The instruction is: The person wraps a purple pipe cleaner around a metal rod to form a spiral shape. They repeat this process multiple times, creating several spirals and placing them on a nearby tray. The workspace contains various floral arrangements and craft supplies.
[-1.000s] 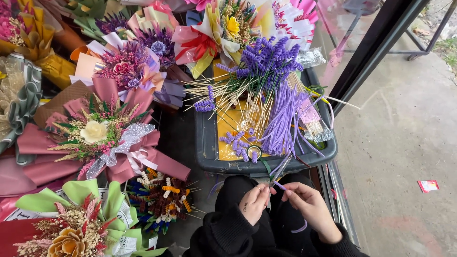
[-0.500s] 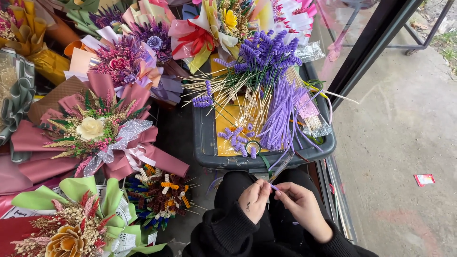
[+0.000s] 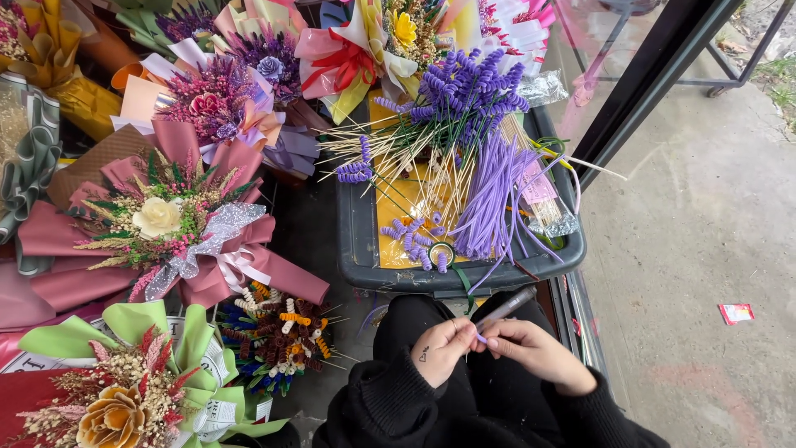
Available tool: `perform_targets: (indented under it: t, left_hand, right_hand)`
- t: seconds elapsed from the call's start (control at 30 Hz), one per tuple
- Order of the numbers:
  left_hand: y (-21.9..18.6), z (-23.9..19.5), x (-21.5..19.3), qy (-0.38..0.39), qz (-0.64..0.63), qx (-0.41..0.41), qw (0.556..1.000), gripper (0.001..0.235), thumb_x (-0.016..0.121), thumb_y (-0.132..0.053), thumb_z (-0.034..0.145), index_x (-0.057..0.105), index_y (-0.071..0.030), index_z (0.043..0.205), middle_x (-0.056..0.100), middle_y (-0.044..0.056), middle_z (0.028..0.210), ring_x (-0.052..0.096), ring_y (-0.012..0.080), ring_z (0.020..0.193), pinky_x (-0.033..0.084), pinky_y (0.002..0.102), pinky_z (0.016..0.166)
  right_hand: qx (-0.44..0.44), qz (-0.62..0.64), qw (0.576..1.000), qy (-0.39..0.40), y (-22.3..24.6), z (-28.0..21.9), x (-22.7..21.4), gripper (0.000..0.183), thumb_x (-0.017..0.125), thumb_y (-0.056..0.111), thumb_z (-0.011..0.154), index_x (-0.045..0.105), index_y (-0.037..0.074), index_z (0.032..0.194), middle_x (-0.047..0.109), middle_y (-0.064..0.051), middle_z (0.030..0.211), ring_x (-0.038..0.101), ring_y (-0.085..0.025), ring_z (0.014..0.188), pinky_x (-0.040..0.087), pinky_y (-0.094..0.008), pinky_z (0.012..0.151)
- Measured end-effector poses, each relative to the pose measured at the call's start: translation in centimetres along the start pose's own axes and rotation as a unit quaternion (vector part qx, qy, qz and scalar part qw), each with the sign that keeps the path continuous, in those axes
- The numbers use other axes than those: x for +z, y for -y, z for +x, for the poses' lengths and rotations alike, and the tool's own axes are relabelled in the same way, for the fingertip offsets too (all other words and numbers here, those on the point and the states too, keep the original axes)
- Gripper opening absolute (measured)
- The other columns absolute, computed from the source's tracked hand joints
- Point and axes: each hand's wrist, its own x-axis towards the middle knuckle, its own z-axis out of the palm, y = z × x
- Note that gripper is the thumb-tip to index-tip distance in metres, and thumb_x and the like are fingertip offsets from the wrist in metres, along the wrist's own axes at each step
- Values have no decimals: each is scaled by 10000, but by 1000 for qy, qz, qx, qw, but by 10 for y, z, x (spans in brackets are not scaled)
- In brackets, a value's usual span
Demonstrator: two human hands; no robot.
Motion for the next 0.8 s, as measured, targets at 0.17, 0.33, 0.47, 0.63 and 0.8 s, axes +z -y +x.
perform_targets:
  t: [0.17,0.33,0.47,0.63,0.8]
  left_hand:
    - [-13,-8,-2,150,35,-64,986,365,499,-339,1087,597,-184,772,501,-72,683,432,60,639,379,232,686]
    - [1,-3,0,216,139,-95,962,439,488,-434,1082,581,-236,702,549,-104,659,480,49,634,400,244,705]
    - [38,13,-6,151,155,-130,968,444,461,-481,1061,592,-252,705,544,-94,663,511,82,660,396,261,711]
    - [56,23,-10,83,46,-160,983,453,471,-417,1079,559,-189,697,471,-59,639,425,77,636,364,225,709]
    - [84,32,-15,31,-118,-170,978,432,464,-366,1103,583,-132,759,366,-48,592,272,40,491,173,209,459]
  right_hand:
    - [-100,-192,966,138,30,19,-32,171,699,274,936,782,125,928,734,14,895,655,-171,902,516,-330,833]
    - [-195,-366,897,152,64,29,-32,147,685,309,963,756,200,898,691,69,854,678,-154,801,459,-338,828]
    - [-285,-530,794,80,49,29,-21,87,673,198,973,696,165,895,628,17,880,607,-201,760,437,-363,683]
    - [-253,-573,779,-30,10,23,7,89,689,200,952,688,144,884,653,-14,859,643,-210,683,469,-363,604]
    - [-200,-430,858,-200,-19,11,40,88,692,110,927,723,61,994,720,-72,922,701,-245,815,567,-377,732]
